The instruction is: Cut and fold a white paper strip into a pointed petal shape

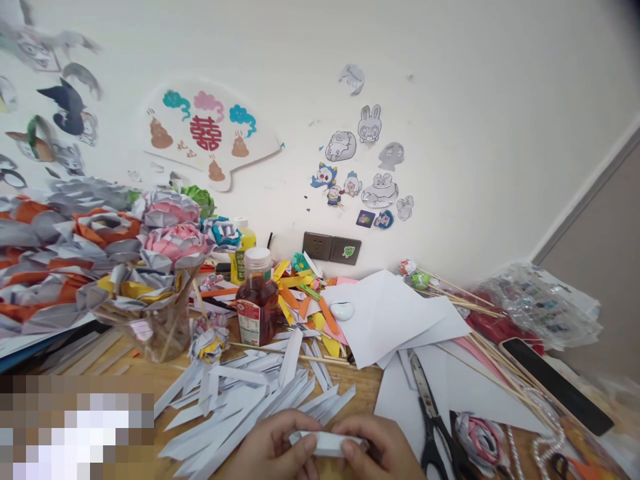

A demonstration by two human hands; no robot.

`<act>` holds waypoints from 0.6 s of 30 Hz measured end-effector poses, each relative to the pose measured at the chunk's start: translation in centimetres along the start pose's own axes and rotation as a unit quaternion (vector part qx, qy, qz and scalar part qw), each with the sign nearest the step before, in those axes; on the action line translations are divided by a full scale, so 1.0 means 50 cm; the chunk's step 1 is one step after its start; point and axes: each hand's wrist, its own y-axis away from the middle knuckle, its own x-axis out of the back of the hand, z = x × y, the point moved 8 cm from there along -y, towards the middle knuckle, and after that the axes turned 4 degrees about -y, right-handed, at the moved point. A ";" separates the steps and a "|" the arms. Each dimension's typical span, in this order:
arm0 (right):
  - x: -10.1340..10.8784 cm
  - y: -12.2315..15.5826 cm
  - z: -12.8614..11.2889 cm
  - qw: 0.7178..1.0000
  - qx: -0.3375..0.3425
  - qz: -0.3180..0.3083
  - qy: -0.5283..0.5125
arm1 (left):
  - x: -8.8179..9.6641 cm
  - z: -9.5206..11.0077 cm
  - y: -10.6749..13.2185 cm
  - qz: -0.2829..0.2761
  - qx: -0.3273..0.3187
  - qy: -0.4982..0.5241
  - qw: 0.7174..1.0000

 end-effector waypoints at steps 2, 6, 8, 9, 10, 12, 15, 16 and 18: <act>0.002 -0.002 -0.005 1.000 -0.002 0.000 -0.013 | 0.002 -0.004 -0.002 0.005 0.001 0.003 1.000; 0.007 -0.006 -0.012 1.000 -0.004 0.002 -0.025 | 0.004 -0.010 -0.004 0.010 0.010 0.002 1.000; 0.008 -0.007 -0.014 1.000 -0.001 0.004 -0.031 | 0.002 -0.012 -0.005 0.003 0.013 0.001 1.000; 0.009 -0.006 -0.014 0.999 0.002 0.005 -0.034 | 0.002 -0.013 -0.006 -0.001 0.014 0.003 1.000; 0.010 -0.006 -0.014 0.999 0.006 0.008 -0.036 | 0.001 -0.014 -0.007 -0.007 0.014 0.005 1.000; 0.010 -0.004 -0.016 0.999 0.017 0.011 -0.033 | 0.000 -0.016 -0.008 -0.018 0.015 0.009 1.000; 0.011 -0.003 -0.018 0.999 0.029 0.022 -0.013 | 0.000 -0.016 -0.009 -0.021 0.011 0.009 1.000; 0.011 -0.003 -0.019 0.999 0.030 0.026 -0.007 | 0.000 -0.015 -0.008 -0.020 0.008 0.006 1.000; 0.008 -0.003 -0.017 0.999 0.025 0.024 -0.001 | 0.000 -0.010 -0.004 -0.012 -0.001 -0.011 1.000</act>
